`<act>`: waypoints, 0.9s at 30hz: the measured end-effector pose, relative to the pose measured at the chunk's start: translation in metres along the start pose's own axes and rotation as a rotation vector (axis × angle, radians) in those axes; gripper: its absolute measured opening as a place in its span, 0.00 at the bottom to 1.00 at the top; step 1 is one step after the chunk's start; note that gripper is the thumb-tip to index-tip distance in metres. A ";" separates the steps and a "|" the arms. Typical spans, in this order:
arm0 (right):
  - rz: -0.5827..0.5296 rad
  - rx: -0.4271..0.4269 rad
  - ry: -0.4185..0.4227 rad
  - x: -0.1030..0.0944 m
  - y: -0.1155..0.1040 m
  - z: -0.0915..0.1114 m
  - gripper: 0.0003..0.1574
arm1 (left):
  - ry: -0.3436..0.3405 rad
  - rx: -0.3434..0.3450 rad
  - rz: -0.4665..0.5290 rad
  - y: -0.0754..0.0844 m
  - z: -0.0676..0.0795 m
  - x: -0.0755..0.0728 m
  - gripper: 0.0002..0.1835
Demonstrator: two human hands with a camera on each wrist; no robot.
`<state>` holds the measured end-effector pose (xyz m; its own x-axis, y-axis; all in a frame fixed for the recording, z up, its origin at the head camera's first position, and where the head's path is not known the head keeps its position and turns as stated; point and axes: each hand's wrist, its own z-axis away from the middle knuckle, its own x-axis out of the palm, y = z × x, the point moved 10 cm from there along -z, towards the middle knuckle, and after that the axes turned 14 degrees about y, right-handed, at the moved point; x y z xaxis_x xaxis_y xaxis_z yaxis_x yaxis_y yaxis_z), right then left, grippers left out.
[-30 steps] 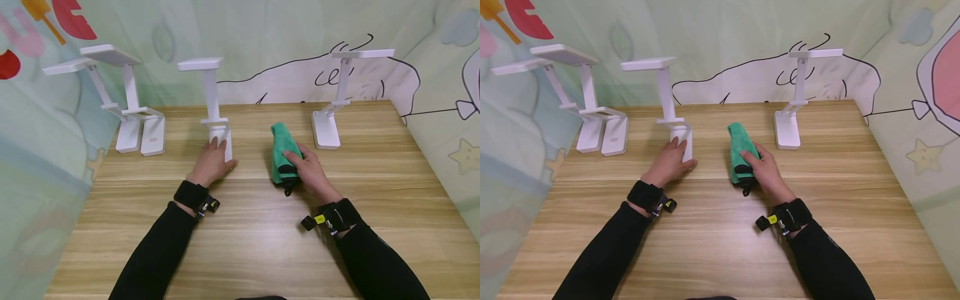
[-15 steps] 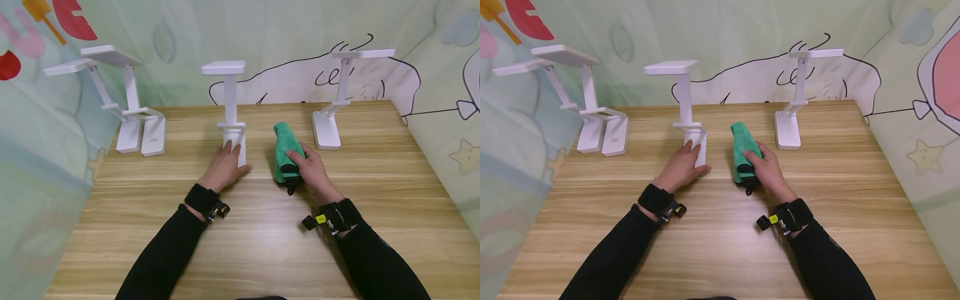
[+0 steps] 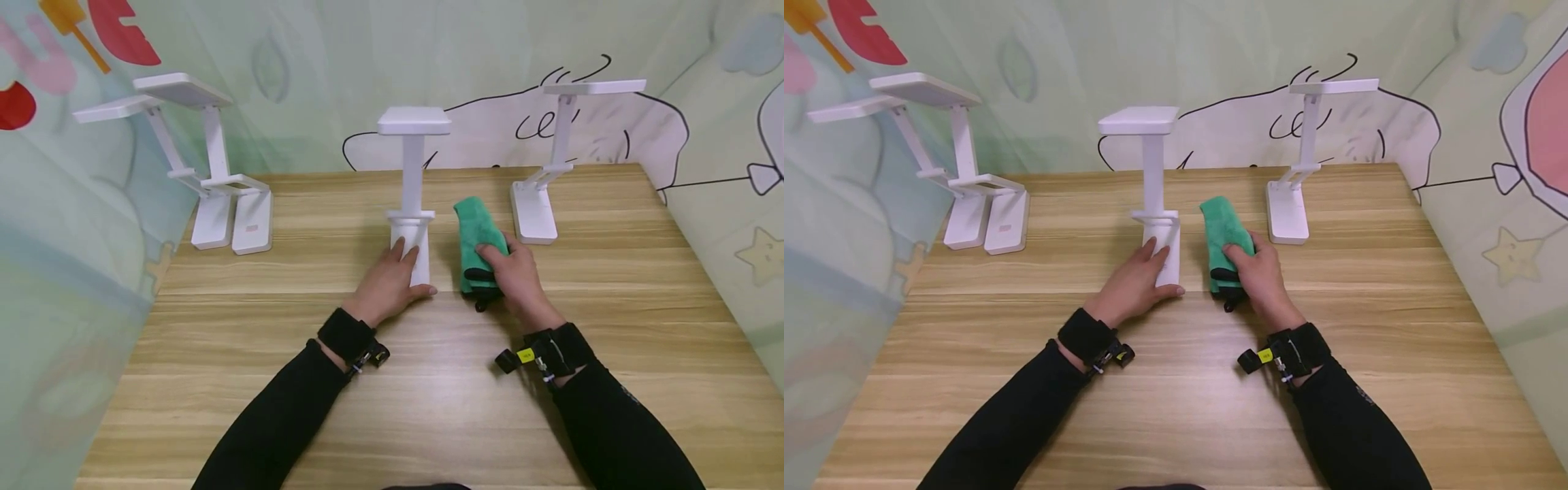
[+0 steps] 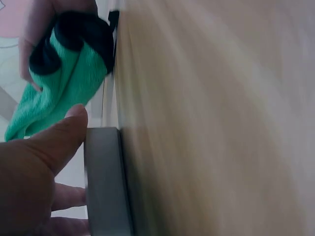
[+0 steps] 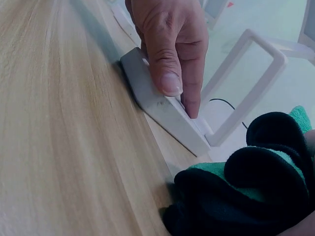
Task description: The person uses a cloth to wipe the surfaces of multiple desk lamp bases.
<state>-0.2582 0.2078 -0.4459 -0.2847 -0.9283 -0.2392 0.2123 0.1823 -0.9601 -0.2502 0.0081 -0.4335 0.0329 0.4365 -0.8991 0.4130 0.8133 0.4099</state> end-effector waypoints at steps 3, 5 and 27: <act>-0.022 -0.009 0.021 -0.002 0.000 -0.001 0.34 | -0.022 0.036 0.027 0.006 0.002 0.003 0.51; -0.032 -0.017 0.033 -0.003 -0.001 -0.002 0.32 | -0.041 0.061 0.055 0.009 0.004 0.004 0.51; 0.415 -0.449 0.068 -0.013 -0.030 0.002 0.33 | 0.025 -0.145 0.288 -0.064 -0.055 -0.027 0.35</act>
<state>-0.2594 0.2135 -0.4134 -0.3249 -0.7308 -0.6004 -0.0924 0.6563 -0.7488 -0.3274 -0.0349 -0.4277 0.1066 0.6647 -0.7395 0.2561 0.7003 0.6663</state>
